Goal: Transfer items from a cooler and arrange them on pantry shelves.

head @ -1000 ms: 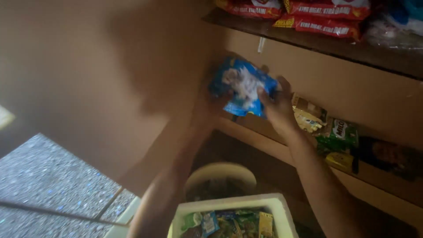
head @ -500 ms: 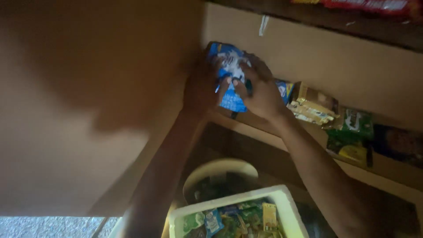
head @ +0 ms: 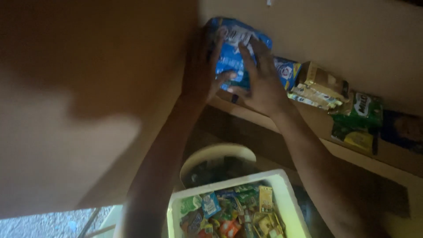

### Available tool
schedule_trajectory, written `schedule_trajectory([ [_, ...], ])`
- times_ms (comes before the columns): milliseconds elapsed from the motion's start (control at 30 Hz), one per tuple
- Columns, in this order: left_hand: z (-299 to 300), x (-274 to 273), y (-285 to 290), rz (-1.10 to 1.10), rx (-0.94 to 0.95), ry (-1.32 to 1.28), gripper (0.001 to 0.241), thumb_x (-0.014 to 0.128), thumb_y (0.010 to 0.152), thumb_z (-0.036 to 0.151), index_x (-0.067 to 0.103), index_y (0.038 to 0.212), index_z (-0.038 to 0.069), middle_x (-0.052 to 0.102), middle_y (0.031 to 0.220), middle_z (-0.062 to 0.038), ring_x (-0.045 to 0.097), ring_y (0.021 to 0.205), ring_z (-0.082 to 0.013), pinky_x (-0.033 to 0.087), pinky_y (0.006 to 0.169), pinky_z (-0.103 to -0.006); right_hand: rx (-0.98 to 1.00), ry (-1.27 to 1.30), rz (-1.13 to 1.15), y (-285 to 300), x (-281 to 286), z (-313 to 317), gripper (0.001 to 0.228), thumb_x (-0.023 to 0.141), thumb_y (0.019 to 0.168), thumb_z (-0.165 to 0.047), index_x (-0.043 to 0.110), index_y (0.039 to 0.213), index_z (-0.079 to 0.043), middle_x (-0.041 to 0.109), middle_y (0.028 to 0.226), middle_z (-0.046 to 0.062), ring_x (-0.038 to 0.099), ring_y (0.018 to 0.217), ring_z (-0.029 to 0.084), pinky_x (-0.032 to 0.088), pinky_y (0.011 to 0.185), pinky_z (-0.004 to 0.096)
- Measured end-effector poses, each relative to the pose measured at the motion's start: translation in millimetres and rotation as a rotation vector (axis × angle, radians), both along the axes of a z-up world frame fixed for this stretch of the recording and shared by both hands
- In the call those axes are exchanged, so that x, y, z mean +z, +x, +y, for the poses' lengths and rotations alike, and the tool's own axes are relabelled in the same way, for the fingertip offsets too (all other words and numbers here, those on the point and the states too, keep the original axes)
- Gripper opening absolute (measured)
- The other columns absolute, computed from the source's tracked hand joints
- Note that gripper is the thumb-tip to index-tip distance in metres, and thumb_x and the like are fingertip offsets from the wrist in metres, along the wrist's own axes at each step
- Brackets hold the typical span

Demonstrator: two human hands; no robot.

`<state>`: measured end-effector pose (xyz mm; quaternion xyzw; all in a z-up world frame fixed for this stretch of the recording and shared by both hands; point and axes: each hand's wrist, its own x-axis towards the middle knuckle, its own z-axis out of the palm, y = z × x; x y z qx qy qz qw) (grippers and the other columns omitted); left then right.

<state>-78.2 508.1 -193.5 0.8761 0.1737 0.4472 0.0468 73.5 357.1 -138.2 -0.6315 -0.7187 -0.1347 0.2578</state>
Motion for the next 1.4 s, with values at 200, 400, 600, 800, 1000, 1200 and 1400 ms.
schedule_trajectory([
  [200, 12, 8, 19, 0.026, 0.038, 0.004, 0.11, 0.077, 0.086, 0.068, 0.025, 0.165, 0.012, 0.028, 0.168, -0.024, 0.028, 0.154, -0.0469, 0.023, 0.127, -0.0582, 0.055, 0.046, 0.057, 28, -17, 13, 0.104, 0.089, 0.087, -0.023, 0.021, 0.166, -0.017, 0.024, 0.167, 0.022, 0.031, 0.153, 0.045, 0.04, 0.123, 0.053],
  [400, -12, 4, 13, -0.025, 0.094, 0.116, 0.104, 0.082, 0.092, 0.054, 0.022, 0.165, 0.009, 0.021, 0.168, -0.025, 0.025, 0.153, -0.0491, 0.023, 0.125, -0.0605, 0.054, 0.009, 0.137, 27, -20, 11, 0.103, 0.088, 0.089, -0.019, 0.019, 0.166, -0.017, 0.021, 0.168, 0.024, 0.029, 0.153, 0.047, 0.041, 0.12, 0.051],
  [600, -24, -2, 9, 0.002, 0.01, -0.007, 0.102, 0.087, 0.087, 0.029, 0.026, 0.166, 0.012, 0.024, 0.172, -0.011, 0.024, 0.159, -0.0415, 0.031, 0.129, -0.0517, 0.062, 0.018, 0.106, 30, -21, 10, 0.104, 0.089, 0.091, -0.015, 0.019, 0.168, -0.019, 0.019, 0.17, 0.021, 0.028, 0.156, 0.046, 0.039, 0.124, 0.051],
  [800, -34, -8, -1, -0.007, -0.021, -0.021, 0.097, 0.087, 0.088, 0.026, 0.03, 0.165, 0.013, 0.024, 0.172, -0.012, 0.02, 0.16, -0.0409, 0.032, 0.128, -0.0511, -0.038, -0.001, 0.131, 6, -15, -14, 0.108, 0.086, 0.083, -0.012, 0.016, 0.166, -0.015, 0.012, 0.169, 0.025, 0.021, 0.157, 0.049, 0.043, 0.119, 0.051],
  [1000, -45, -18, -10, 0.001, 0.036, 0.092, 0.09, 0.085, 0.094, 0.025, 0.029, 0.165, 0.014, 0.023, 0.171, -0.014, 0.025, 0.158, -0.0418, 0.031, 0.128, -0.0604, 0.023, 0.07, 0.029, 7, -37, -33, 0.099, 0.086, 0.1, -0.018, 0.016, 0.171, -0.016, 0.014, 0.174, 0.022, 0.021, 0.163, 0.045, 0.04, 0.13, 0.054],
  [1200, -27, -76, 10, -0.58, -0.218, -0.566, 0.083, 0.084, 0.097, 0.024, 0.032, 0.158, 0.006, 0.051, 0.154, -0.016, 0.055, 0.14, -0.0382, 0.046, 0.119, -0.0501, -0.018, 0.14, 0.403, 8, -61, -22, 0.105, 0.082, 0.099, -0.01, 0.004, 0.169, -0.006, 0.018, 0.169, 0.027, 0.028, 0.159, 0.044, 0.039, 0.129, 0.052],
  [1400, 1, -97, 12, -0.385, -0.179, -0.501, 0.059, 0.077, 0.101, 0.029, 0.051, 0.147, 0.004, 0.068, 0.139, -0.017, 0.067, 0.125, -0.0317, 0.053, 0.11, -0.0443, 0.055, 0.221, 0.423, -2, -68, -7, 0.102, 0.083, 0.101, -0.002, 0.009, 0.17, -0.014, 0.027, 0.169, 0.024, 0.035, 0.157, 0.039, 0.043, 0.127, 0.051],
])
